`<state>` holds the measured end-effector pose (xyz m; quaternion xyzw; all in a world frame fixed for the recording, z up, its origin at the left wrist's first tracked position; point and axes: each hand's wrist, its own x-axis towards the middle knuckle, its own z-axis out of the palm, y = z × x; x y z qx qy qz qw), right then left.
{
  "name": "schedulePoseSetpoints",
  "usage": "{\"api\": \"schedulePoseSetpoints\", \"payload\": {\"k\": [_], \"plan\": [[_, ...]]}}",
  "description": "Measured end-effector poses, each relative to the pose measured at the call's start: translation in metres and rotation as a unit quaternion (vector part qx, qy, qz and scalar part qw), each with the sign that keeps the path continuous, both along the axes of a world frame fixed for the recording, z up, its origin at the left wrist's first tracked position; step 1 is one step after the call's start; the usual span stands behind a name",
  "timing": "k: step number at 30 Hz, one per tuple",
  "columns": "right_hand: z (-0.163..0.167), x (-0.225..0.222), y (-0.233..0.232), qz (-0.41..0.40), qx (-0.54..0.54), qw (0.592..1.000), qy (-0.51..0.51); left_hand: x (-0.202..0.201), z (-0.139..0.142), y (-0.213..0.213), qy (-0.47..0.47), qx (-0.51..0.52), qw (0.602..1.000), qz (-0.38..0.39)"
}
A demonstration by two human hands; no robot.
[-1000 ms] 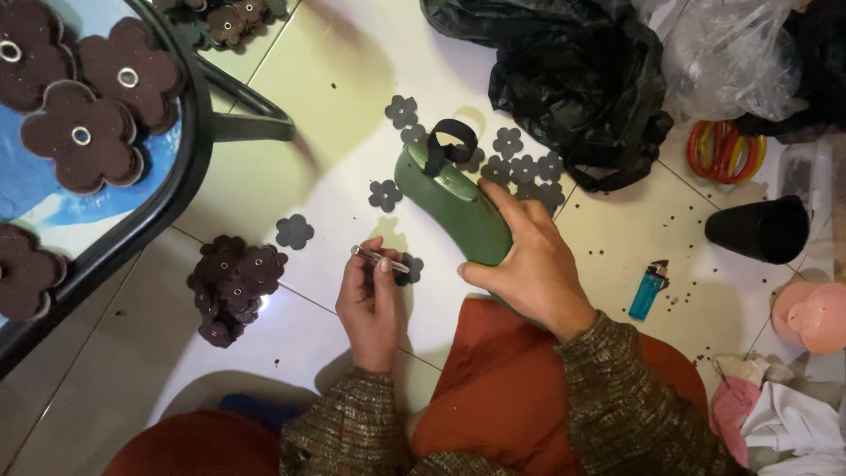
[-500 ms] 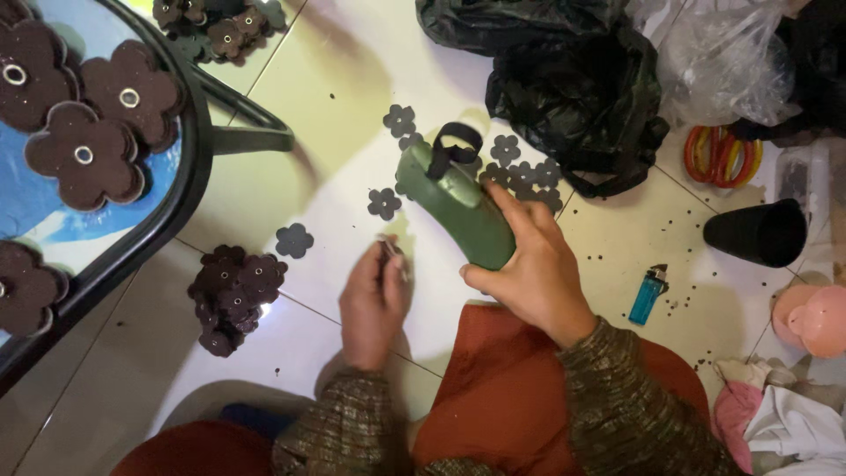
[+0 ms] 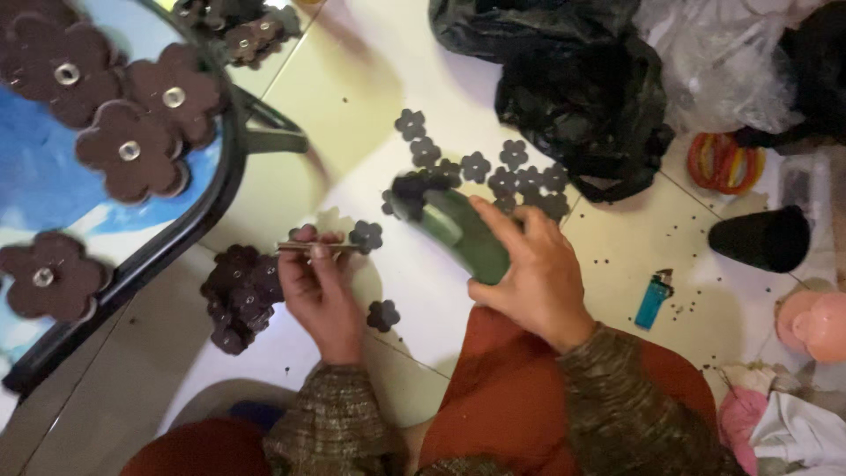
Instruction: The person sits on the floor and uses a green shoe last and a metal punch tool to attach dark flower-shaped cutouts to the last. They repeatedly pick up cutouts, position them on the last, and press them into place with the punch, then place the finished pieces onto a nearby tray.
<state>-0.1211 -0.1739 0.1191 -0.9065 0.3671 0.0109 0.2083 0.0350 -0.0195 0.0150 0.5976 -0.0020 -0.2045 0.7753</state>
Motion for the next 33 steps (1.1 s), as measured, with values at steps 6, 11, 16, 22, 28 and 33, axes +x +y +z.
{"api": "schedulePoseSetpoints", "payload": {"k": [6, 11, 16, 22, 28, 33], "plan": [[0.003, -0.004, -0.007, -0.098, 0.164, 0.98, -0.046, -0.003, -0.01, -0.004, 0.013, -0.045, 0.999, -0.006], [0.007, 0.002, -0.009, -0.144, 0.172, 0.974, 0.027, -0.001, -0.014, -0.007, 0.018, -0.007, 1.0, -0.012], [0.012, 0.005, -0.006, -0.119, 0.176, 0.977, 0.012, -0.002, -0.017, -0.007, 0.011, -0.037, 0.999, -0.016], [0.016, 0.008, -0.006, -0.112, 0.174, 0.978, 0.016, -0.002, -0.015, -0.008, -0.002, -0.014, 1.0, -0.016], [0.018, 0.009, -0.004, -0.103, 0.165, 0.981, 0.006, -0.003, -0.013, -0.009, -0.014, -0.013, 1.0, -0.016], [0.02, 0.009, -0.004, -0.113, 0.171, 0.978, 0.033, -0.004, -0.012, -0.01, -0.054, 0.009, 0.998, -0.027]]}}
